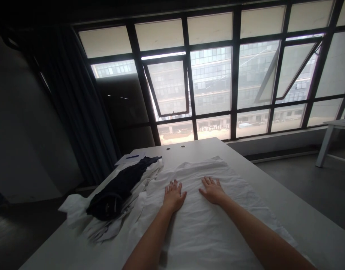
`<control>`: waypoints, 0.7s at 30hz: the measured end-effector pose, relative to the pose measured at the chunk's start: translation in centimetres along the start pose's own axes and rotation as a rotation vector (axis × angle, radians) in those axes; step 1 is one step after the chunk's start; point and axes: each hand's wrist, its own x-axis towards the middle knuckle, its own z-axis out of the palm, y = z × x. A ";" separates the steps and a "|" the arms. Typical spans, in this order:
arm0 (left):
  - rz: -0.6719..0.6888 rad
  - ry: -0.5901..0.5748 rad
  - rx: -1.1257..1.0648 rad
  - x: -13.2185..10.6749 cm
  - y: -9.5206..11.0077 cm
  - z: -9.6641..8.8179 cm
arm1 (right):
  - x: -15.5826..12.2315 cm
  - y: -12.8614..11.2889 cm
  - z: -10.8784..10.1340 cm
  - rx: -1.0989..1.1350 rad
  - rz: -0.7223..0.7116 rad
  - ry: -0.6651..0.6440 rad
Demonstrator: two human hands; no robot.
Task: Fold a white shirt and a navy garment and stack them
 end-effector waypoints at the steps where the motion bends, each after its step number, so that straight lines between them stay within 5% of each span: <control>1: 0.020 0.013 0.007 -0.2 -0.1 0.0 | -0.1 0.1 0.1 -0.004 -0.005 0.006; 5: 0.121 -0.023 0.039 -1.6 -2.1 -0.3 | -0.6 0.8 -0.3 -0.011 -0.033 0.021; 11: 0.021 -0.063 0.082 -3.1 -5.8 -0.3 | -0.3 0.4 -0.8 -0.011 -0.031 0.010; 18: 0.021 -0.032 0.114 -2.5 -5.6 0.4 | 0.6 -11.0 1.8 0.034 -0.328 -0.001; 21: 0.038 -0.022 0.118 -2.5 -5.9 0.3 | -0.1 -13.3 3.0 0.054 -0.373 0.014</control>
